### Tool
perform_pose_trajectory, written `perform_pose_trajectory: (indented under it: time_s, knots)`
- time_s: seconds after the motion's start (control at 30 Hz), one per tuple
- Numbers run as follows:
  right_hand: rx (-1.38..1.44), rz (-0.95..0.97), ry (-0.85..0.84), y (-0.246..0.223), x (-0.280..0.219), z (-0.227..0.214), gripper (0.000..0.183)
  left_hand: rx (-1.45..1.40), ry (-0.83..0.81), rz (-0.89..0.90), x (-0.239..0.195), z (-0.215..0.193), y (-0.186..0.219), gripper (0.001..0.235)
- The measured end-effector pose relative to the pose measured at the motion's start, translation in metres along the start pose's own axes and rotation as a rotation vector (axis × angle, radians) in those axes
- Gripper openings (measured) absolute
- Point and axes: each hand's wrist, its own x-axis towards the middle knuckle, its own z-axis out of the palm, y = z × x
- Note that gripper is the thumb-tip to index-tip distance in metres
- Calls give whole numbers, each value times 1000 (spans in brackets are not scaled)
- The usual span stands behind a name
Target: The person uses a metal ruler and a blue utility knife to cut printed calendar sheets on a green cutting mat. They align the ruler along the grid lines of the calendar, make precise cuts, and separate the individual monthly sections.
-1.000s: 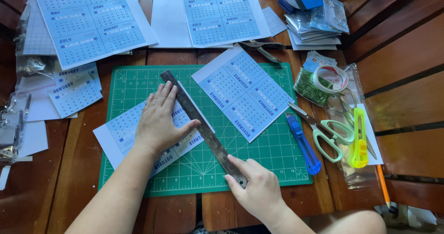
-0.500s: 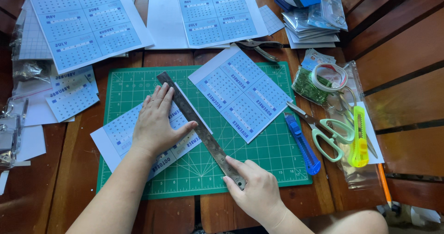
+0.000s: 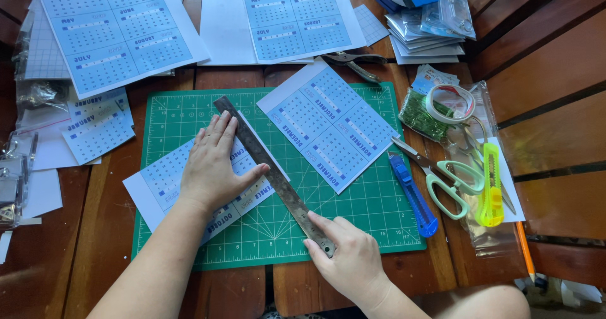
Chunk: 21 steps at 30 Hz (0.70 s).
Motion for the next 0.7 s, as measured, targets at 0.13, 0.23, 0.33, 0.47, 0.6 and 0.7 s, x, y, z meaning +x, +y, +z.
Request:
perform_pose_trajectory:
  time_s: [0.13, 0.23, 0.33, 0.47, 0.6, 0.7]
  knots:
    - [-1, -34, 26, 2, 0, 1, 49, 0, 15, 11, 0, 0, 0, 115]
    - [1, -52, 46, 4, 0, 3, 49, -1, 11, 9, 0, 0, 0, 114]
    - [-1, -52, 43, 4, 0, 3, 49, 1, 14, 7, 0, 0, 1, 114]
    - [-5, -40, 23, 4, 0, 2, 49, -3, 6, -5, 0, -2, 2, 114]
    - [-2, -24, 17, 4, 0, 3, 49, 4, 6, -1, -1, -1, 1, 115]
    - [-2, -32, 8, 4, 0, 2, 49, 1, 4, -6, 0, 0, 1, 115]
